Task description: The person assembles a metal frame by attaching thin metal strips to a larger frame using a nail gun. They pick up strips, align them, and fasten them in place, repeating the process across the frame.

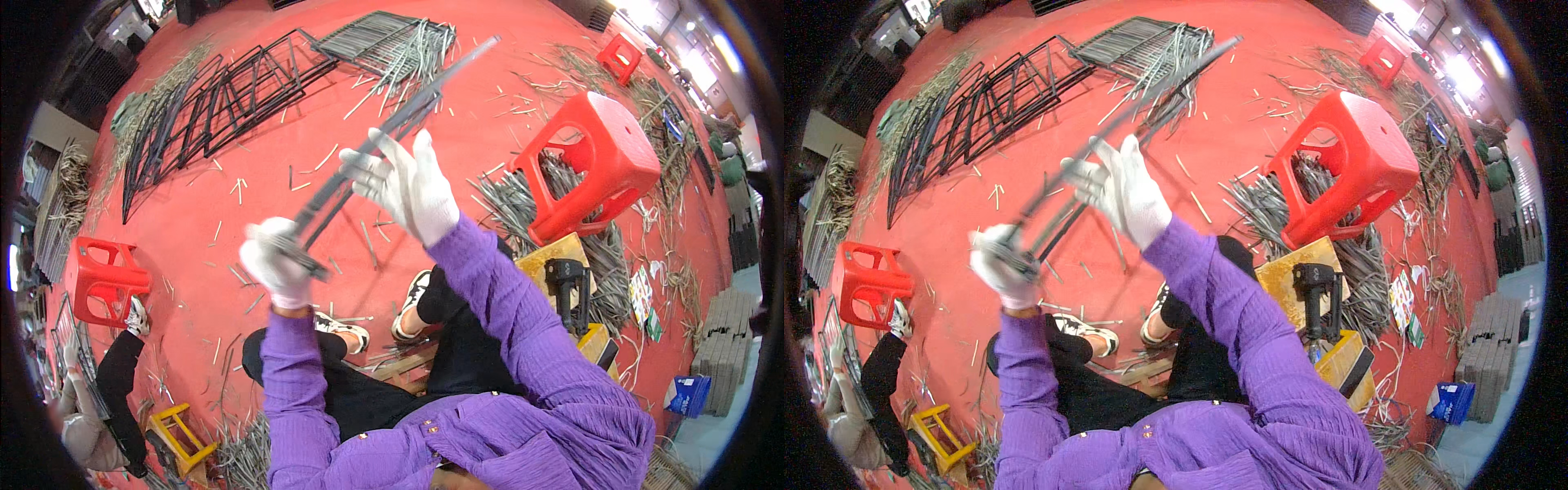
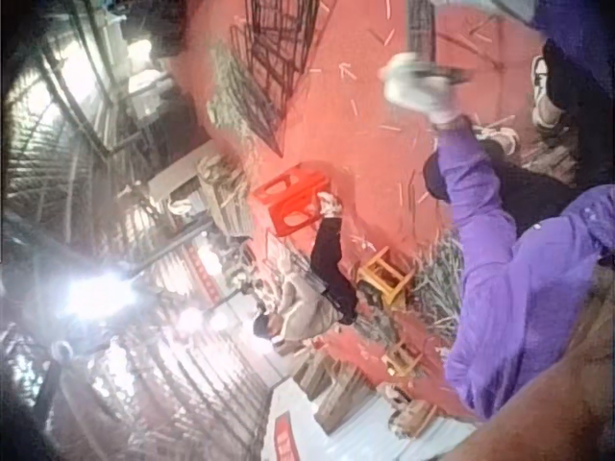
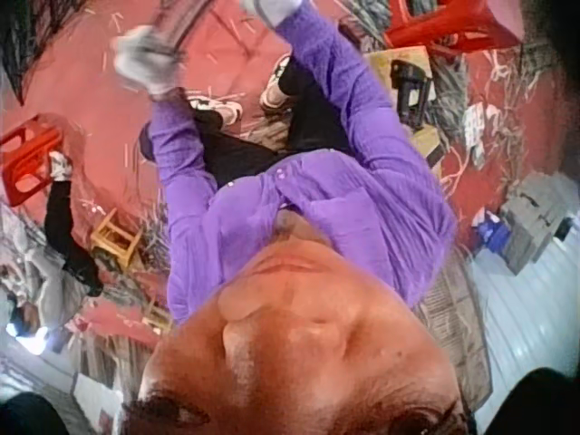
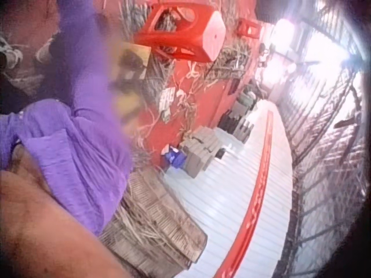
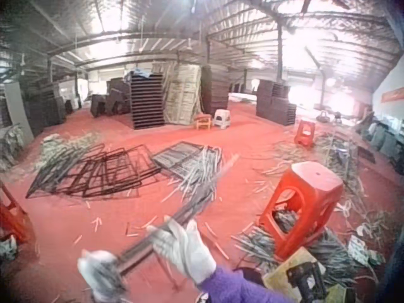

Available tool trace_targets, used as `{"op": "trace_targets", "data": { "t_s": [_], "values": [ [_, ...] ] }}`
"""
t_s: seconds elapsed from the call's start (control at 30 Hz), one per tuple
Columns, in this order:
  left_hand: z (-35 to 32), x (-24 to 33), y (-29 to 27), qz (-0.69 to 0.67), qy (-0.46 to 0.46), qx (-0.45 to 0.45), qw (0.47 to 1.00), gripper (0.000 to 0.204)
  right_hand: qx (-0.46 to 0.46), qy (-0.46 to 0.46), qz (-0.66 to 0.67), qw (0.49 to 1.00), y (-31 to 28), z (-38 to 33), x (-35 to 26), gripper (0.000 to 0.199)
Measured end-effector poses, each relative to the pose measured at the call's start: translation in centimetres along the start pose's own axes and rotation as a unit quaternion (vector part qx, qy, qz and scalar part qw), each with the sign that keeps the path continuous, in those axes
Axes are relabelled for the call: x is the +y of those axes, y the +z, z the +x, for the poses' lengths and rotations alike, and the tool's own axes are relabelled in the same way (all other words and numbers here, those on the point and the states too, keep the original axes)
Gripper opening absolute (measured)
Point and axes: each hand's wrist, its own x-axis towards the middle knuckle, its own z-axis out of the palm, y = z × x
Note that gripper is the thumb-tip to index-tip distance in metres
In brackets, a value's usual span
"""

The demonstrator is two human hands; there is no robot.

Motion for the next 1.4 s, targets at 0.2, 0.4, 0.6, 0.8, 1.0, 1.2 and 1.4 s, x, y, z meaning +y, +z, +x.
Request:
{"op": "trace_targets", "data": {
  "t_s": [0.2, 0.4, 0.6, 0.8, 1.0, 1.2, 1.4],
  "values": [
    [-8.6, -6.9, -3.0, 0.527, 0.116, -0.417, 0.731, 0.02, 0.372, 0.136, 0.006, 0.918, -14.9, 0.0, 14.2, 0.022],
    [-8.2, 1.8, -11.4, 0.562, -0.03, -0.359, 0.745, 0.025, 0.366, 0.234, -0.282, 0.855, -27.8, -4.3, 28.5, 0.02],
    [-21.7, 7.5, -26.3, 0.548, -0.142, 0.122, 0.815, 0.011, -0.019, 0.243, -0.59, 0.77, -27.3, -6.5, 31.1, 0.035],
    [-55.7, 12.0, -32.6, 0.457, -0.765, -0.088, 0.445, 0.027, -0.089, 0.321, -0.653, 0.68, -25.5, -8.4, 28.3, 0.034],
    [-72.5, 17.7, -32.3, 0.402, -0.813, 0.054, 0.419, 0.035, -0.115, 0.33, -0.711, 0.611, -25.8, -8.4, 20.9, 0.032],
    [-71.6, 19.2, -37.7, 0.559, -0.705, 0.297, 0.32, 0.028, -0.133, 0.323, -0.74, 0.575, -23.6, -6.8, 12.9, 0.031],
    [-70.0, 21.2, -44.7, 0.676, -0.602, 0.351, 0.238, 0.065, -0.125, 0.309, -0.731, 0.595, -20.6, -4.7, 5.1, 0.03]
  ]
}}
